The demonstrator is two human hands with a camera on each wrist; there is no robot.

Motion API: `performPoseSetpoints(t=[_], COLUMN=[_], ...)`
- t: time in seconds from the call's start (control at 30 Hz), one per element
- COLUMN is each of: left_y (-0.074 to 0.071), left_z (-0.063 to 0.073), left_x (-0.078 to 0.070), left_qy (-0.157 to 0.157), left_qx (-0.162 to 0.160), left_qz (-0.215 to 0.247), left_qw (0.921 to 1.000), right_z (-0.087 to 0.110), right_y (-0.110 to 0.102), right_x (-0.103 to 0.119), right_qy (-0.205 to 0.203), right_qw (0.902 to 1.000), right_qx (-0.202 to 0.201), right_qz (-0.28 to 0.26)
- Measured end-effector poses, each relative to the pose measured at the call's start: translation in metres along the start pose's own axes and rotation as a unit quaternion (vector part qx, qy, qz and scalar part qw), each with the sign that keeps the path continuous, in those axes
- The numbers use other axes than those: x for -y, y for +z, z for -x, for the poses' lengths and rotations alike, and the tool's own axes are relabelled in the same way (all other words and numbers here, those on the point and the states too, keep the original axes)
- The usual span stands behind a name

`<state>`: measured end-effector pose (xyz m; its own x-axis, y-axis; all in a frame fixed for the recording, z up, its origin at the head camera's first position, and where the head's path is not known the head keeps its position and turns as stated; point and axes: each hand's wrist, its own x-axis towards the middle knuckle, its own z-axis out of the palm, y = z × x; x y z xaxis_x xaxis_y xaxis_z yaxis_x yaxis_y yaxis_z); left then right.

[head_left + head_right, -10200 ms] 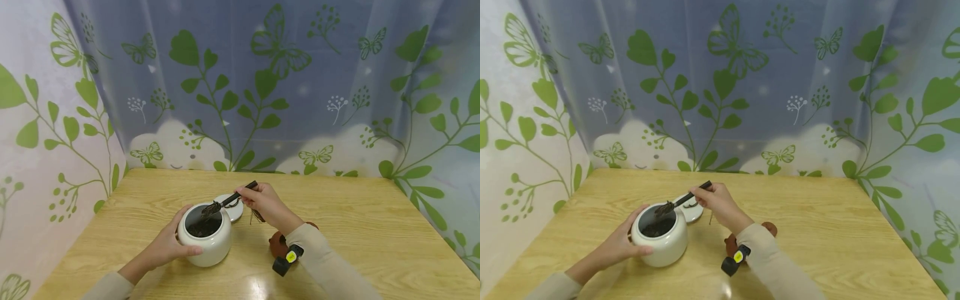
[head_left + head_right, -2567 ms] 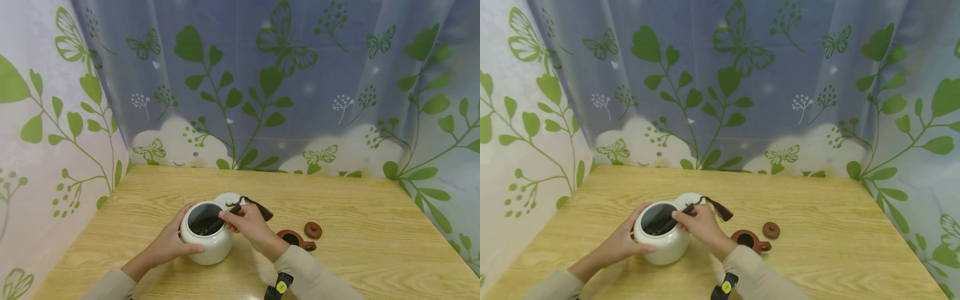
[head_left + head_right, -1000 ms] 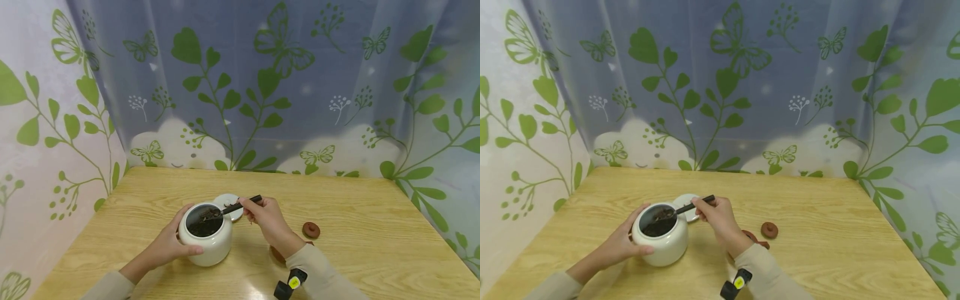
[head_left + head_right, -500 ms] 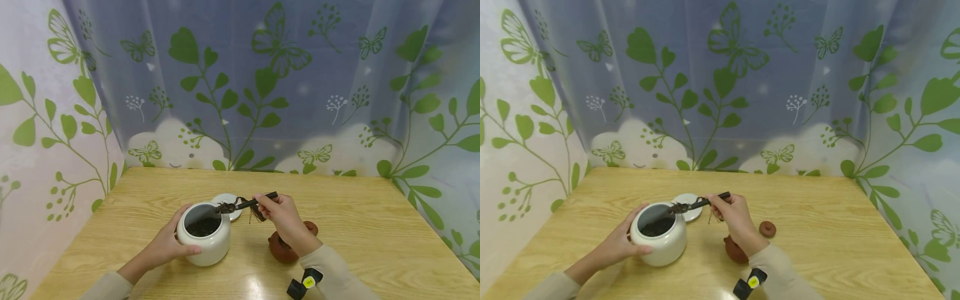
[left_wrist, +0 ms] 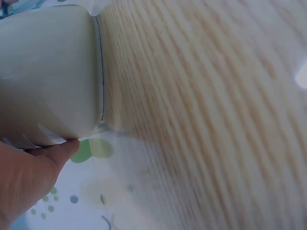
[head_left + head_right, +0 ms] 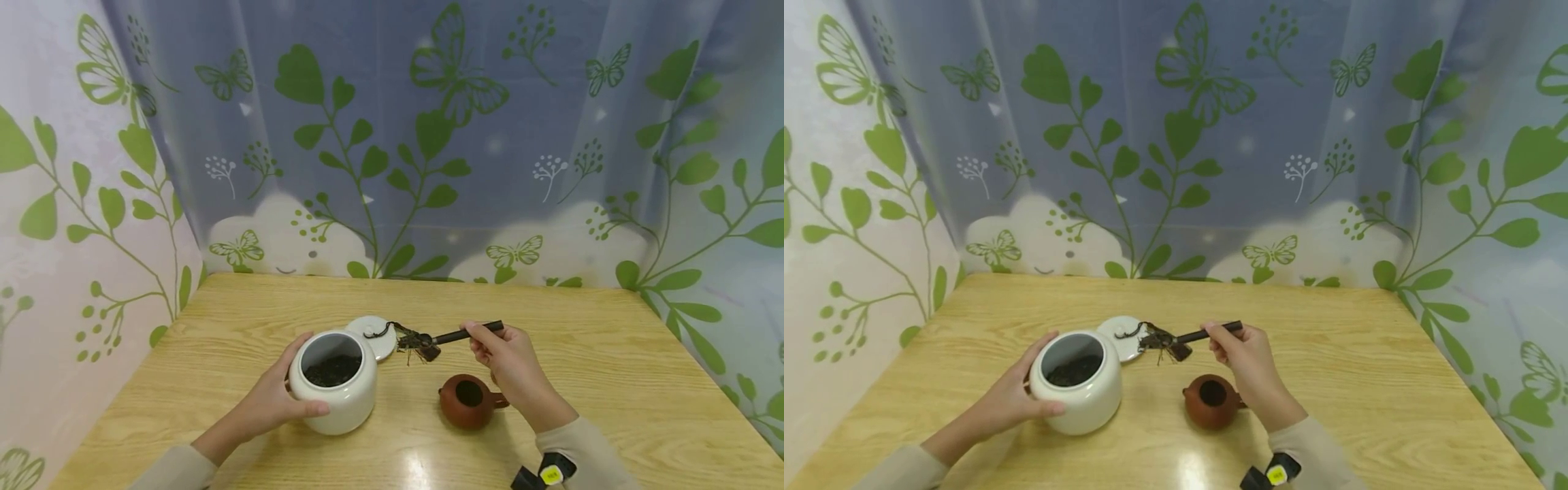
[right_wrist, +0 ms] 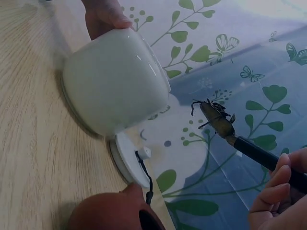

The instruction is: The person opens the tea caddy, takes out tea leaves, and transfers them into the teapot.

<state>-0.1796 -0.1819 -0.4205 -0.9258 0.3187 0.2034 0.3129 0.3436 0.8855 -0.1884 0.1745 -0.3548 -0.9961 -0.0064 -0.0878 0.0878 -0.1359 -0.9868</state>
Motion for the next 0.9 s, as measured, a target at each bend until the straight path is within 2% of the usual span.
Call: performPoseSetpoints(t=[0.2, 0.53, 0.77, 0.9], left_y=[0.001, 0.001, -0.002, -0.004], left_z=[0.0, 0.001, 0.0, 0.0], left_x=[-0.001, 0.0, 0.001, 0.001], left_qy=[-0.02, -0.002, 0.013, 0.004], left_qx=[-0.009, -0.01, 0.003, 0.014], left_qz=[0.009, 0.021, 0.029, 0.04], left_qw=[0.9997, 0.9997, 0.9995, 0.9991], right_z=[0.008, 0.021, 0.024, 0.023], right_y=[-0.027, -0.067, -0.081, -0.083], right_x=[-0.005, -0.016, -0.018, -0.019], right_qy=[-0.016, 0.006, 0.025, 0.022], right_qw=[0.9999, 0.9991, 0.9969, 0.9919], right_qx=[0.004, -0.014, -0.019, -0.03], right_qz=[0.004, 0.04, 0.072, 0.121])
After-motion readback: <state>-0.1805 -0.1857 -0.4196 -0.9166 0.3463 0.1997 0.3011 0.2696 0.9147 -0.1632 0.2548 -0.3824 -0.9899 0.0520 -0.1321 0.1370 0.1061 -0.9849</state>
